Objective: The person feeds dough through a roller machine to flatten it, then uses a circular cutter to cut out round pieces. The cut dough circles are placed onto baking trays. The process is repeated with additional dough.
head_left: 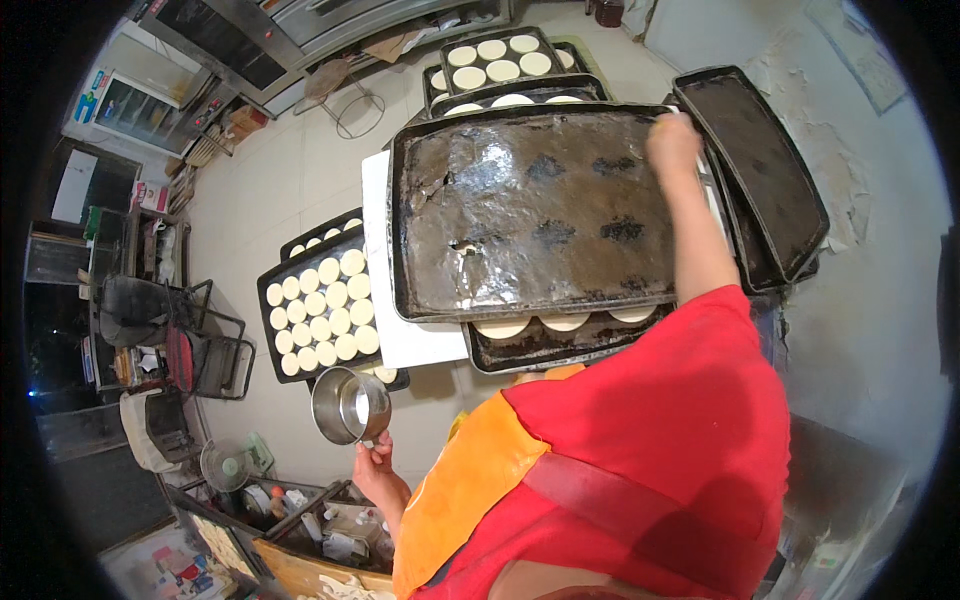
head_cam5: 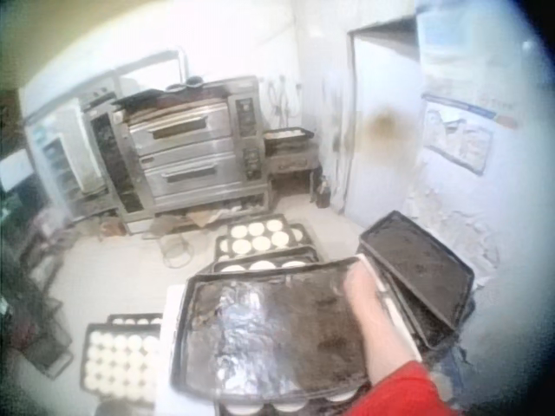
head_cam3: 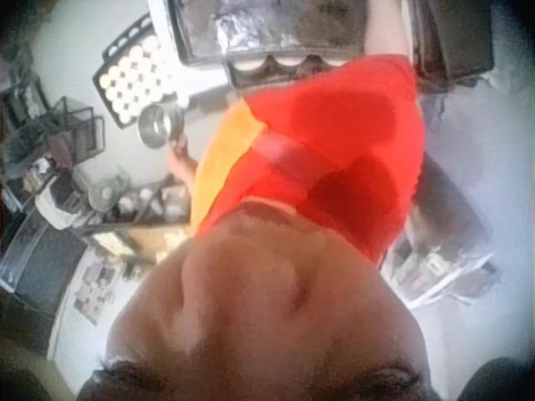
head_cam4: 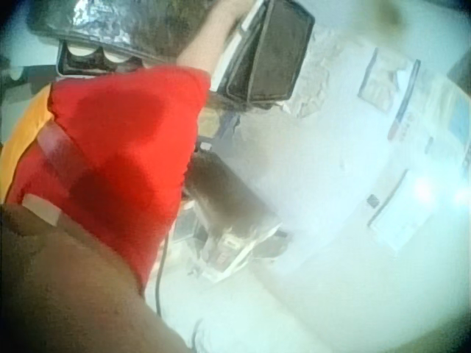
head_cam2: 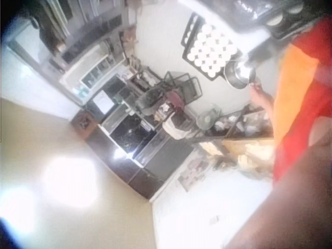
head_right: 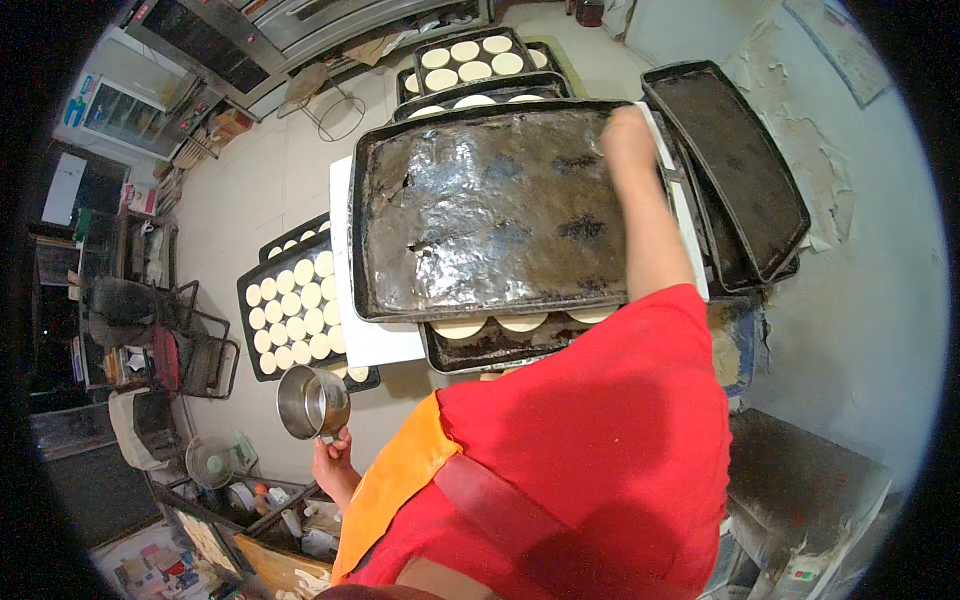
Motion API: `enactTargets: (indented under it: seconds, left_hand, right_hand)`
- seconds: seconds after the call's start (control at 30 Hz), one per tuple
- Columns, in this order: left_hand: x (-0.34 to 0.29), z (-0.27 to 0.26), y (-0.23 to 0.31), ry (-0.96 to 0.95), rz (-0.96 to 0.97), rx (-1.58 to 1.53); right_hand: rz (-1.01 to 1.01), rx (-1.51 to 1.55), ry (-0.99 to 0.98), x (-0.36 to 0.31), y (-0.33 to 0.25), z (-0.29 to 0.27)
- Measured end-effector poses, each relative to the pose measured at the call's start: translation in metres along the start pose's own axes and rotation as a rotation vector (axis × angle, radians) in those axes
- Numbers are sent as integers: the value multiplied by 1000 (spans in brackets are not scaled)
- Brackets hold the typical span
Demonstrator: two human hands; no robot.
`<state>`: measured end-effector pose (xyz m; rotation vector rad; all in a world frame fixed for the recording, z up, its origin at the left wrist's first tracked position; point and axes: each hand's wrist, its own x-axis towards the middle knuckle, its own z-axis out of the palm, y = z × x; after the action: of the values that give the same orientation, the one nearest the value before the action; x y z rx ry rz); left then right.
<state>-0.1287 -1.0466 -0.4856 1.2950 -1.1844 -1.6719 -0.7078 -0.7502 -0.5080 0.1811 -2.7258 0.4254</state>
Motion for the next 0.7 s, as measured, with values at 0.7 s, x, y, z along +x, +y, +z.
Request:
enactTargets:
  seconds: [0.7]
  left_hand:
    - [-143,-291,-54,288,98,13]
  right_hand:
    - [-336,1370,-1848,-556,-417,-159]
